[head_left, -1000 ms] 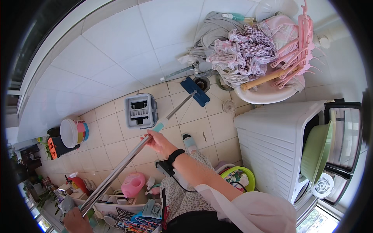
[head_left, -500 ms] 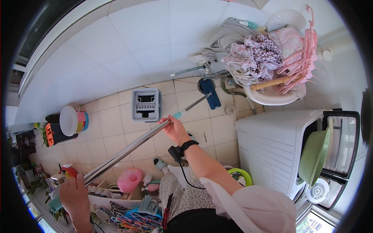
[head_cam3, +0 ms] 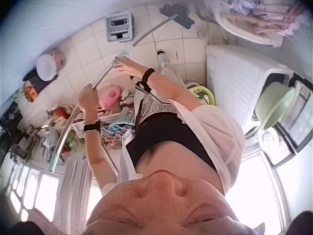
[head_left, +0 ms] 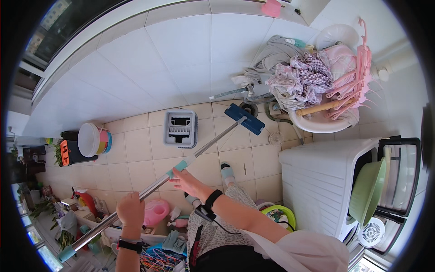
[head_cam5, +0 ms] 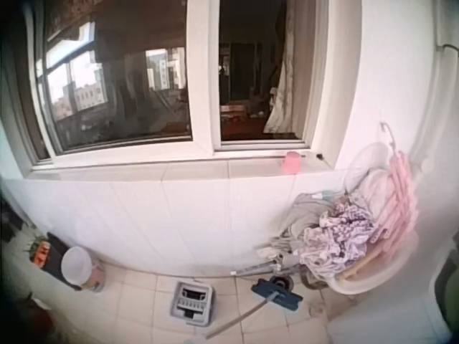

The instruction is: Cleaning a mop in a squeezer bucket and mopping the floor of a balcony area.

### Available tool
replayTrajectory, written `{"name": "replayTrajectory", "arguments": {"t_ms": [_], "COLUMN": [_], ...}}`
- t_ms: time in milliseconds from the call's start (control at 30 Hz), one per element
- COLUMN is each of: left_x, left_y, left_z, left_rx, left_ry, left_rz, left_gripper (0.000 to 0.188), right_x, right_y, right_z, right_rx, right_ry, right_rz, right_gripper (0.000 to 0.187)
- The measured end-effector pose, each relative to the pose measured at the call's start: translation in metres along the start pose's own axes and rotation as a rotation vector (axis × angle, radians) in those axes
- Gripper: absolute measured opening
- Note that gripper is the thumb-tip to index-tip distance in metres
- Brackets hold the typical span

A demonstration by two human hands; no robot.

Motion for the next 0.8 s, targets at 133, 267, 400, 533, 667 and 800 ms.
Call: {"name": "replayTrajectory", "arguments": {"t_ms": [133, 267, 400, 533, 667, 800], "left_x": [-0.043, -0.072, -0.069, -0.041, -0.057, -0.068], "left_y": [-0.029, -0.031, -0.018, -0.001, 0.015, -0.002], "left_z": [0.051, 0.098, 0.101, 0.034, 0.066, 0.083], "left_rx": [-0.223, -0.304, -0.203, -0.136, -0.258, -0.32], "left_ry": [0.001, -0.053, -0.008, -0.032, -0.134, -0.148], "left_rz": [-0.09, 0.032, 0.049, -0.037, -0.078, -0.169], "left_gripper": [0.012, 0.016, 0.028, 0.03, 0.03, 0.027], "right_x": [0.013, 0.005, 0.005, -0.006, -0.028, -0.007], "right_y": [-0.122, -0.153, -0.083, -0.005, 0.008, -0.166], "right_z": [0.036, 0.05, 0.028, -0.005, -0.003, 0.053], "right_rx": [0.1, 0.457, 0.539, 0.458, -0.202, -0.701], "right_ry": [-0.123, -0.135, -0.155, -0.162, -0.082, -0.532], "right_rz": [-0.216, -0.417, -0.357, -0.319, -0.09, -0.818], "right_gripper": [0.044, 0.021, 0.015, 0.019, 0.036, 0.048]}}
Point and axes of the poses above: each hand's wrist, its own x-axis towards the middle knuckle, its own y-axis out of the palm, z = x × y, the point moved 2 cm from there along x, towards the middle knuckle, and after that the axes turned 2 degrees about -x, right-handed, at the moved point
